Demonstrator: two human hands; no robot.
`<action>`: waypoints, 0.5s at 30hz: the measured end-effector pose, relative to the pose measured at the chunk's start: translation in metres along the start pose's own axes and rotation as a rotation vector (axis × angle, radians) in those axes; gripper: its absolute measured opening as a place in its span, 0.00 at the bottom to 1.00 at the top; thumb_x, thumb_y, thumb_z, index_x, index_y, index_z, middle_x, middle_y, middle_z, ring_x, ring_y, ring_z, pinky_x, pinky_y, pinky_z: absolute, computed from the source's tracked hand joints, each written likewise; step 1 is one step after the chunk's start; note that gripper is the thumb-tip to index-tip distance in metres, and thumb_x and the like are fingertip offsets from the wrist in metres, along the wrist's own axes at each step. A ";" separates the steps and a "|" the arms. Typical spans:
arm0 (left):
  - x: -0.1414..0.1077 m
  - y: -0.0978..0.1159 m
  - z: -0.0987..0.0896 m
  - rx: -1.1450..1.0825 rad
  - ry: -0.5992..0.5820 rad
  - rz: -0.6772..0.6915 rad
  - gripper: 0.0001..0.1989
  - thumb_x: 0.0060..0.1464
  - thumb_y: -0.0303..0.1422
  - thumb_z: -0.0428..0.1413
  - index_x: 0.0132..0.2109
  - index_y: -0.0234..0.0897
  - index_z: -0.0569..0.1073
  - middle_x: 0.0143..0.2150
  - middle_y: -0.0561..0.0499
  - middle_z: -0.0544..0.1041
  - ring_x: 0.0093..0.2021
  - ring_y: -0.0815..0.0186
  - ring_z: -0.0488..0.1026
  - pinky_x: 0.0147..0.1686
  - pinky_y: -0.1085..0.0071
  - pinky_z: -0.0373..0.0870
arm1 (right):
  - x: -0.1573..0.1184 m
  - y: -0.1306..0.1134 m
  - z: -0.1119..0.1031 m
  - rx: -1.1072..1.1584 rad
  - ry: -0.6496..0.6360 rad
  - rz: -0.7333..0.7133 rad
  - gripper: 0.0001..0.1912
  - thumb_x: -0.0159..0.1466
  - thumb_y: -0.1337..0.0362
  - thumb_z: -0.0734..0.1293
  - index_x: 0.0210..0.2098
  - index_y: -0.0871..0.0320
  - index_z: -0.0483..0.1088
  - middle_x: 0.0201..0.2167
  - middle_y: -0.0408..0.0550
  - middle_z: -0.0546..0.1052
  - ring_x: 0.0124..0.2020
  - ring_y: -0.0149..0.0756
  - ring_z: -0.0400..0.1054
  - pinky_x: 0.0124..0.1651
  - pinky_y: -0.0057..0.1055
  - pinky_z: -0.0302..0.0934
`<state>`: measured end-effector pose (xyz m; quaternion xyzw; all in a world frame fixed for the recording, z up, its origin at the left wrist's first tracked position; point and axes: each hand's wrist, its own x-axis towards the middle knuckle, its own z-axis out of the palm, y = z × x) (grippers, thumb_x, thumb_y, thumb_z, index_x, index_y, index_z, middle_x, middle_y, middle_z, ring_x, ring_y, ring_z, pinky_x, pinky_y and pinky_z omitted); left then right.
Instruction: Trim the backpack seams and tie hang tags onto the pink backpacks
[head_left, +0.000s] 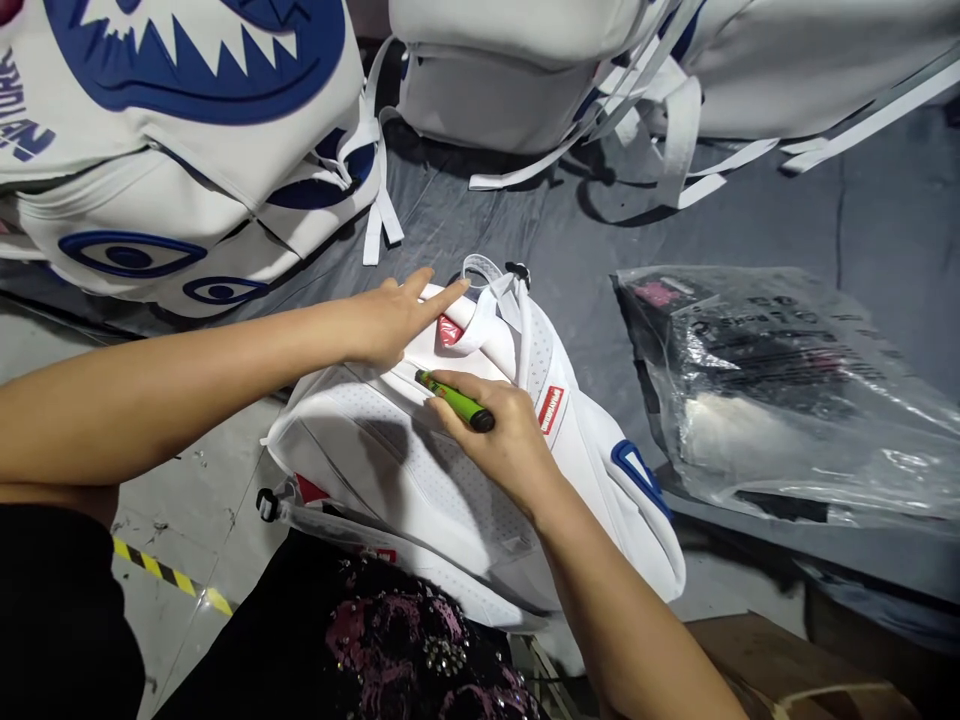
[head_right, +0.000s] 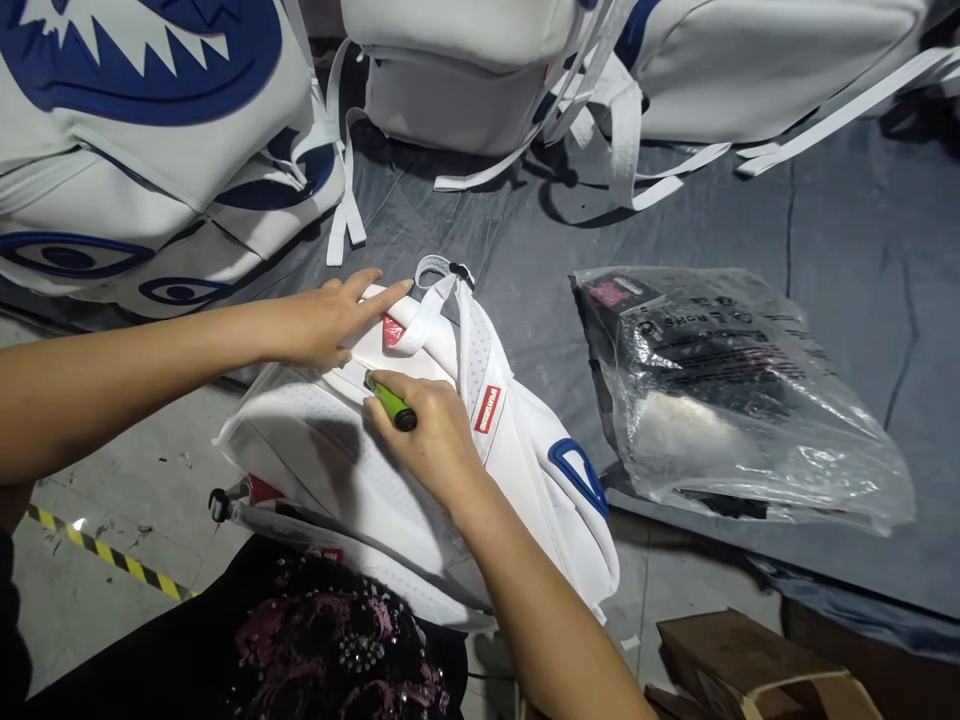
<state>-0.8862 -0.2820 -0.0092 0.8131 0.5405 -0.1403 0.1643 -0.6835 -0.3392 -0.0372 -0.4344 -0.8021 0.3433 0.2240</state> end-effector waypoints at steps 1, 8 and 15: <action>-0.001 0.000 -0.001 0.005 0.007 0.002 0.56 0.51 0.28 0.57 0.74 0.52 0.27 0.76 0.36 0.41 0.62 0.44 0.66 0.53 0.57 0.70 | 0.001 -0.001 0.002 0.012 -0.014 0.001 0.14 0.66 0.60 0.66 0.48 0.55 0.78 0.42 0.50 0.84 0.41 0.43 0.78 0.47 0.43 0.69; -0.002 -0.011 0.003 0.002 0.048 0.048 0.53 0.52 0.28 0.55 0.75 0.51 0.30 0.70 0.37 0.57 0.54 0.53 0.73 0.47 0.64 0.71 | 0.000 -0.004 0.013 -0.024 -0.037 -0.016 0.13 0.65 0.60 0.67 0.47 0.54 0.78 0.32 0.47 0.82 0.33 0.40 0.74 0.44 0.42 0.66; -0.001 -0.008 0.000 0.016 0.009 0.035 0.55 0.52 0.29 0.55 0.74 0.52 0.26 0.72 0.37 0.52 0.55 0.51 0.72 0.49 0.61 0.71 | 0.011 0.000 0.027 0.067 0.031 -0.063 0.14 0.66 0.63 0.66 0.49 0.55 0.77 0.37 0.49 0.83 0.37 0.41 0.77 0.44 0.41 0.66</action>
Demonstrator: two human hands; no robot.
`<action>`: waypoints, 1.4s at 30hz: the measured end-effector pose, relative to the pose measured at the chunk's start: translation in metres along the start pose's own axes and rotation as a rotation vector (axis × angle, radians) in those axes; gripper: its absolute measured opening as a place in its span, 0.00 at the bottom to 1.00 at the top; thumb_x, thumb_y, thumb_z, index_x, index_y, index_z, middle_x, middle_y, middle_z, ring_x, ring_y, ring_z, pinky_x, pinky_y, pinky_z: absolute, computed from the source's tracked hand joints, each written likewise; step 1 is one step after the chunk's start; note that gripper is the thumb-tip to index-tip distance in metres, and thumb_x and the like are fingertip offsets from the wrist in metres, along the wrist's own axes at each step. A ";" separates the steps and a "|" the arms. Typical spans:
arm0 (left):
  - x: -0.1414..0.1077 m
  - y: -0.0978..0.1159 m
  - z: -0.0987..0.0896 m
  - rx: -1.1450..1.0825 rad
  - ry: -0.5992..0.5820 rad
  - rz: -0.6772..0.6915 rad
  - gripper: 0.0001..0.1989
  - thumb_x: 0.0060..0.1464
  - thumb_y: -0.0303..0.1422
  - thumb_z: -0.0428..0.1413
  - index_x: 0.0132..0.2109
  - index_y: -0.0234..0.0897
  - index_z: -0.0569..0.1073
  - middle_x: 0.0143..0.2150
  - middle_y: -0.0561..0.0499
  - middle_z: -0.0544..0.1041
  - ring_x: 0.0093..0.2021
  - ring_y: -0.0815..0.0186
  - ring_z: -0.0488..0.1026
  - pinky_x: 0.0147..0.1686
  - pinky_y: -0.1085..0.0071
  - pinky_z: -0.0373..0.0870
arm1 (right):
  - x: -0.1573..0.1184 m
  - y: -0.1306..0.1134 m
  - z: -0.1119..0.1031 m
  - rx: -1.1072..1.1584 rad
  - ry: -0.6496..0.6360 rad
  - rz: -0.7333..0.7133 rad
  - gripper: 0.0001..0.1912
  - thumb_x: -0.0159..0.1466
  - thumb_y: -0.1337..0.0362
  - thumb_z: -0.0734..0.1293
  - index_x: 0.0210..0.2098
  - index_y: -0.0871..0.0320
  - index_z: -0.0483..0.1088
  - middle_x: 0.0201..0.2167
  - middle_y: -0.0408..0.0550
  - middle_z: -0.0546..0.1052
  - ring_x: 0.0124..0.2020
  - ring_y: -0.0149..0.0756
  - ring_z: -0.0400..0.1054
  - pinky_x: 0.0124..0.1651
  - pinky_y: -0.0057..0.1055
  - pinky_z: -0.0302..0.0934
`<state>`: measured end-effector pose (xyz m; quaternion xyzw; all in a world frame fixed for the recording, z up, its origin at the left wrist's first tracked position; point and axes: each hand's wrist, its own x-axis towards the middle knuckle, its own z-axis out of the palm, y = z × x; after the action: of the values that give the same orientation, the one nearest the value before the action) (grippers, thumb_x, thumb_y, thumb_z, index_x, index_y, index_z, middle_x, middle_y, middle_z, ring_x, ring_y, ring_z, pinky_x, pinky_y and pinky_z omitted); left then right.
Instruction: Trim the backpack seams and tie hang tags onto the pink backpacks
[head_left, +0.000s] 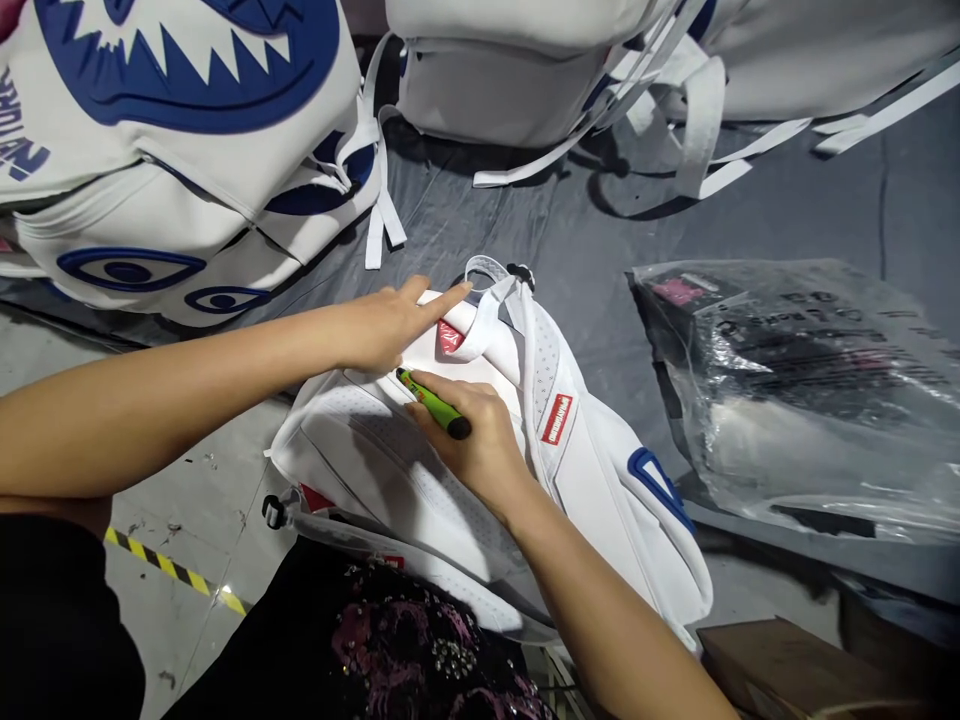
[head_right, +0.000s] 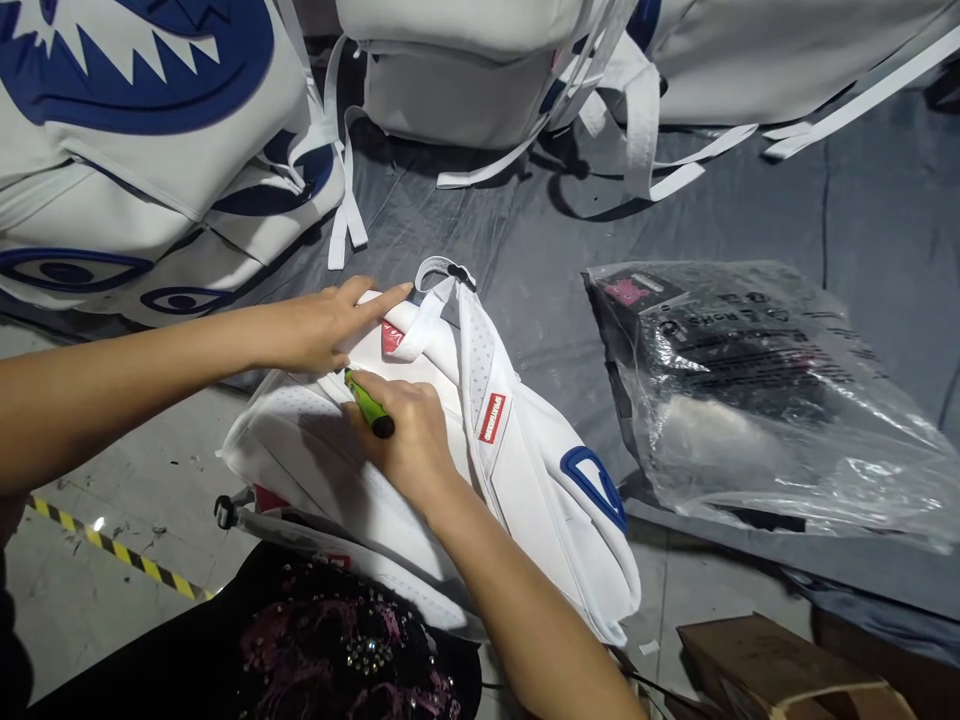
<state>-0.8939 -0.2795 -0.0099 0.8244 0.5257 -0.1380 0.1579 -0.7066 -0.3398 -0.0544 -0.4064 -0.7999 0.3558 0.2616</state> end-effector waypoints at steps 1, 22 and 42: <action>0.001 0.001 -0.001 0.000 -0.018 -0.012 0.55 0.53 0.28 0.55 0.74 0.53 0.26 0.72 0.37 0.50 0.55 0.50 0.71 0.50 0.60 0.71 | 0.001 0.000 0.002 -0.015 0.007 -0.011 0.13 0.66 0.63 0.66 0.48 0.56 0.77 0.37 0.49 0.83 0.37 0.41 0.77 0.44 0.41 0.65; 0.005 0.007 0.000 -0.016 -0.070 -0.047 0.57 0.52 0.24 0.58 0.74 0.53 0.26 0.72 0.36 0.47 0.58 0.48 0.68 0.52 0.59 0.70 | 0.000 -0.005 0.011 -0.117 0.144 0.005 0.13 0.66 0.62 0.66 0.48 0.57 0.78 0.44 0.49 0.84 0.43 0.43 0.78 0.48 0.46 0.64; 0.007 0.001 0.005 -0.016 -0.026 -0.029 0.54 0.53 0.26 0.57 0.74 0.52 0.29 0.71 0.36 0.49 0.58 0.48 0.69 0.53 0.60 0.70 | 0.005 -0.007 0.013 -0.094 0.136 0.085 0.12 0.64 0.64 0.68 0.46 0.55 0.79 0.43 0.48 0.84 0.42 0.43 0.78 0.50 0.42 0.64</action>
<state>-0.8908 -0.2762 -0.0168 0.8136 0.5365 -0.1468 0.1692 -0.7219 -0.3431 -0.0559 -0.4750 -0.7780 0.3004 0.2806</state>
